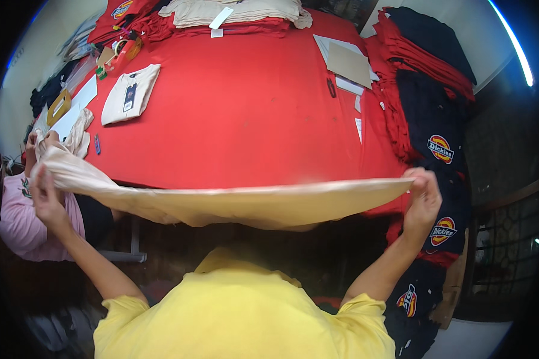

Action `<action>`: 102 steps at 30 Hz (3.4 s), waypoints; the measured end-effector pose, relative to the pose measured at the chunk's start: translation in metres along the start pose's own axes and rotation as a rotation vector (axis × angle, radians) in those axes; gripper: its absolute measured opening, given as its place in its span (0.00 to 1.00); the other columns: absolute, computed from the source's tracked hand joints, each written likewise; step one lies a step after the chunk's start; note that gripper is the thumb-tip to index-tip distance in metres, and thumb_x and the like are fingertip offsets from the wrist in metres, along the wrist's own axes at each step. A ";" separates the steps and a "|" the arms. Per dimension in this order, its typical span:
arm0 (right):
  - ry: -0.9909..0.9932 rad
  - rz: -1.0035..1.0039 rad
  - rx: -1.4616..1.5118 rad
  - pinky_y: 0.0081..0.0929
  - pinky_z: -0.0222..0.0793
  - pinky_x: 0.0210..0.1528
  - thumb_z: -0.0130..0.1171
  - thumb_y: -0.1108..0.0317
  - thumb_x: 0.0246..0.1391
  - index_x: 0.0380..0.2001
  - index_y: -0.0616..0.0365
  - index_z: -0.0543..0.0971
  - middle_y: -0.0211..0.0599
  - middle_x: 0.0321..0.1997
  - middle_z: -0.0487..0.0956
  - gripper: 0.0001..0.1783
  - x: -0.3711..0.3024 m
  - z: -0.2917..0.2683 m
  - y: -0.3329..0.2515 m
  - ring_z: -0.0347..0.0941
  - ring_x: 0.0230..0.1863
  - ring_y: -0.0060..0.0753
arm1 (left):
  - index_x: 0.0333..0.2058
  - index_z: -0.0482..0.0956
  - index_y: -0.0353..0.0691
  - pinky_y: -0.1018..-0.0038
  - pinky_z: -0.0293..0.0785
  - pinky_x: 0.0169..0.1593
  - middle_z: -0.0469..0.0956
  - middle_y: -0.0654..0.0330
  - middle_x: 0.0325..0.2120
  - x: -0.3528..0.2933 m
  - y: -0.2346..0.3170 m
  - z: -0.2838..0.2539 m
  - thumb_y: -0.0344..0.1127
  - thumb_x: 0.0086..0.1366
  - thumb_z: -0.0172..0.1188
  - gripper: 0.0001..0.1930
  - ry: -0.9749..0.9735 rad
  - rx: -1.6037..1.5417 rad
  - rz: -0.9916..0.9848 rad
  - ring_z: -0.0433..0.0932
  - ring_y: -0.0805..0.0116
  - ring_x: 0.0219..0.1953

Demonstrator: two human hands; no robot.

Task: The person folds a shirt on a table using a cardboard guide, places it into a clear plastic bag, seals the bag with tape, and moves it onto a pile of packaged items.

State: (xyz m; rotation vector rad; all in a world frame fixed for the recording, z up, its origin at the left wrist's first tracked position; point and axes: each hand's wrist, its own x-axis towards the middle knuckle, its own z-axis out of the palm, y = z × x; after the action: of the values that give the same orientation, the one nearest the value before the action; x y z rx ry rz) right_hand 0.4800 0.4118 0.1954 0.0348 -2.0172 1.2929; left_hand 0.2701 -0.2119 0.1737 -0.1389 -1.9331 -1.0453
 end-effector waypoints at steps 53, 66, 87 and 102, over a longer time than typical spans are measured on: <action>0.698 0.967 -1.321 0.56 0.40 0.71 0.33 0.36 0.65 0.70 0.54 0.55 0.50 0.74 0.50 0.41 -0.135 -0.022 0.280 0.44 0.74 0.55 | 0.48 0.75 0.32 0.60 0.71 0.49 0.77 0.42 0.41 -0.007 -0.177 0.425 0.55 0.62 0.60 0.29 -0.762 0.559 -0.069 0.77 0.46 0.44; -0.286 0.113 -0.921 0.53 0.39 0.73 0.46 0.57 0.65 0.67 0.51 0.63 0.41 0.73 0.56 0.28 0.163 0.244 0.308 0.46 0.74 0.50 | 0.44 0.72 0.34 0.49 0.72 0.44 0.76 0.43 0.42 -0.005 -0.140 0.479 0.44 0.67 0.55 0.17 -0.541 0.640 -0.030 0.75 0.41 0.43; -0.444 0.460 -1.242 0.54 0.25 0.74 0.31 0.35 0.63 0.72 0.31 0.47 0.28 0.78 0.42 0.37 0.257 0.292 0.362 0.33 0.77 0.39 | 0.58 0.65 0.34 0.72 0.73 0.54 0.77 0.53 0.49 0.082 -0.166 0.460 0.30 0.61 0.61 0.27 -1.189 -0.635 -1.088 0.78 0.67 0.47; -0.451 0.426 -1.156 0.58 0.25 0.73 0.34 0.34 0.63 0.72 0.36 0.49 0.33 0.78 0.42 0.39 0.257 0.284 0.372 0.33 0.77 0.44 | 0.37 0.76 0.35 0.56 0.74 0.40 0.81 0.46 0.32 0.057 -0.117 0.381 0.43 0.60 0.64 0.16 -0.643 0.513 -0.114 0.80 0.46 0.37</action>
State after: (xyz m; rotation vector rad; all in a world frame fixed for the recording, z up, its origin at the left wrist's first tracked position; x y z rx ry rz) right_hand -0.0113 0.4576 -0.0090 -0.7233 -2.9882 0.1426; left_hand -0.0704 -0.0312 0.0564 -0.0785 -2.7602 -0.5705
